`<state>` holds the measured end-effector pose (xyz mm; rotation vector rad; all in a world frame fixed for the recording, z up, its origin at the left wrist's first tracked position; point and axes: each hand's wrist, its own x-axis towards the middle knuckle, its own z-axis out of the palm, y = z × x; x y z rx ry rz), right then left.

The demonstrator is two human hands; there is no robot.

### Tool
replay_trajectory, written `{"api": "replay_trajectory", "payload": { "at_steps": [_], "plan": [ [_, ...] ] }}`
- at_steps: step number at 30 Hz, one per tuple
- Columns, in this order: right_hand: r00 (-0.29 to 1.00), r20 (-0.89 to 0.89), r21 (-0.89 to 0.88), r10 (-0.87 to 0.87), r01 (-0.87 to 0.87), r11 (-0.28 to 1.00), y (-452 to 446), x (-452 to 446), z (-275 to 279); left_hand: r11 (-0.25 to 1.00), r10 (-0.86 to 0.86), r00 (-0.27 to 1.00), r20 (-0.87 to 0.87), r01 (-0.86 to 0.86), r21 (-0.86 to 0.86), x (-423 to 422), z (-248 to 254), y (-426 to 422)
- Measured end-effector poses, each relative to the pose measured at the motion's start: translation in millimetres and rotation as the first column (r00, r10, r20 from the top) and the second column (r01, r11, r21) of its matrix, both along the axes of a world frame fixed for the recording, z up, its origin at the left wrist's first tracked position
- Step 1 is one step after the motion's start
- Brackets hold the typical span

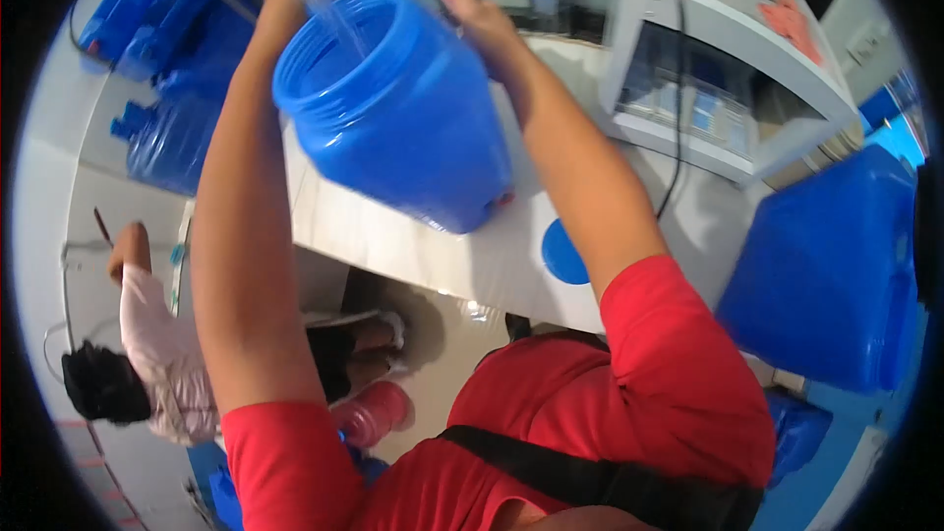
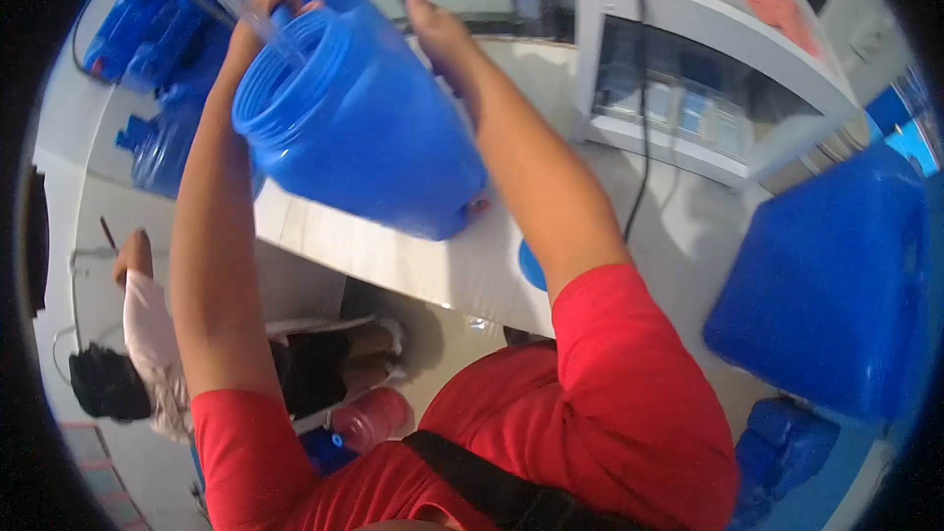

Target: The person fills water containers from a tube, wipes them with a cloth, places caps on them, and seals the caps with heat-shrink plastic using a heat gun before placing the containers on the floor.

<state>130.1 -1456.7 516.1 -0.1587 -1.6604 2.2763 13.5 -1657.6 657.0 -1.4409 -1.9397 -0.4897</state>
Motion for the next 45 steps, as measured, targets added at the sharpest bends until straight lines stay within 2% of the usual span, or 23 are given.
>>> {"api": "replay_trajectory", "payload": {
  "at_steps": [5,7,9,10,11,12,14,17,18,19,20,22,23,25,27,30,35,36,37,38,40,44,45],
  "plan": [
    [0.907,-0.418,0.367,-0.052,0.220,0.904,10.9,165.7,89.9,0.997,0.065,0.998,-0.004,-0.065,-0.032,8.4,3.1,7.3],
    [0.778,-0.552,0.623,-0.300,0.623,0.473,50.0,207.0,115.3,0.999,-0.021,0.998,0.052,0.019,0.037,2.2,-2.9,4.0],
    [0.576,-0.700,0.631,-0.423,0.776,0.012,114.0,230.4,140.8,0.998,-0.030,0.998,0.058,0.028,0.049,6.5,-0.9,5.6],
    [0.628,-0.386,0.723,-0.676,0.661,0.201,105.4,251.6,173.7,0.998,-0.028,0.997,0.065,0.024,0.061,7.9,-0.1,4.0],
    [0.550,-0.496,0.771,-0.672,0.634,-0.050,169.5,248.2,173.0,0.998,-0.029,0.997,0.066,0.024,0.066,-5.7,-4.9,1.1],
    [0.521,-0.503,0.823,-0.690,0.532,-0.199,238.7,245.6,168.5,0.983,-0.131,0.943,0.306,0.085,0.160,-31.2,-14.0,-1.8],
    [0.594,-0.325,0.938,-0.736,0.302,-0.171,348.7,241.9,147.5,0.961,-0.223,0.825,0.520,0.097,0.258,-41.9,-15.2,-3.7],
    [0.717,0.174,0.970,-0.675,-0.008,0.242,412.5,216.0,130.0,0.981,0.080,0.944,0.319,-0.130,0.141,-20.6,-11.6,-8.4],
    [0.679,0.151,0.986,-0.719,-0.152,0.064,395.7,220.9,139.9,0.995,0.071,0.987,0.142,-0.080,0.060,-26.0,-9.1,-13.2],
    [0.674,-0.062,0.985,-0.736,-0.076,-0.153,391.4,223.0,132.2,0.996,0.074,0.992,0.101,-0.079,0.041,-25.5,-8.0,-13.0],
    [0.625,0.096,0.989,-0.774,-0.149,0.002,399.1,219.8,136.6,0.996,0.081,0.989,0.121,-0.086,0.039,-23.6,-9.1,-12.4],
    [0.559,0.139,0.976,-0.818,-0.219,0.015,407.6,215.4,139.0,0.993,0.083,0.974,0.212,-0.098,0.062,-20.7,-8.9,-3.1],
    [0.641,0.059,0.997,-0.765,0.006,0.081,413.9,218.9,136.2,0.992,0.078,0.960,0.270,-0.101,0.073,-20.7,-9.2,-0.5],
    [0.630,-0.410,0.906,-0.659,0.367,-0.213,415.9,221.1,134.9,0.987,0.053,0.912,0.407,-0.108,0.115,-20.7,-9.9,2.6],
    [0.691,-0.445,0.885,-0.570,0.438,-0.160,329.0,239.1,169.7,0.973,-0.005,0.796,0.605,-0.136,0.188,-26.3,-11.7,0.0],
    [0.705,-0.611,0.743,-0.360,0.667,0.047,181.7,262.5,179.0,0.900,-0.292,0.218,0.931,-0.266,0.345,-30.9,-7.6,-9.2],
    [0.402,-0.834,0.551,0.377,0.638,0.538,-5.3,223.8,128.0,0.951,-0.233,0.506,0.830,-0.059,0.303,-20.5,-6.3,-25.5],
    [0.406,-0.877,0.474,0.257,0.648,0.596,-32.9,211.2,117.8,0.959,-0.229,0.528,0.818,-0.019,0.281,-25.6,-7.1,-25.4],
    [0.481,-0.771,0.621,0.417,0.424,0.660,-46.2,191.0,108.5,0.966,-0.227,0.548,0.805,0.020,0.258,-34.2,-9.5,-25.4],
    [0.343,-0.831,0.556,0.439,0.463,0.690,-64.6,168.4,96.2,0.970,-0.224,0.565,0.794,0.053,0.237,-36.7,-7.9,-23.4],
    [0.183,-0.918,0.211,0.352,0.977,0.042,-81.2,159.4,66.3,0.975,-0.221,0.592,0.775,0.103,0.199,-38.5,-1.1,-27.6],
    [0.195,-0.936,0.203,0.292,0.979,-0.003,-101.9,154.0,8.0,0.970,-0.243,0.612,0.753,0.167,0.177,-35.8,2.8,-29.1],
    [0.207,-0.930,0.214,0.303,0.977,-0.011,-102.3,155.6,-2.5,0.989,-0.149,0.729,0.668,0.109,0.101,-26.9,0.6,-27.7]
  ]
}}
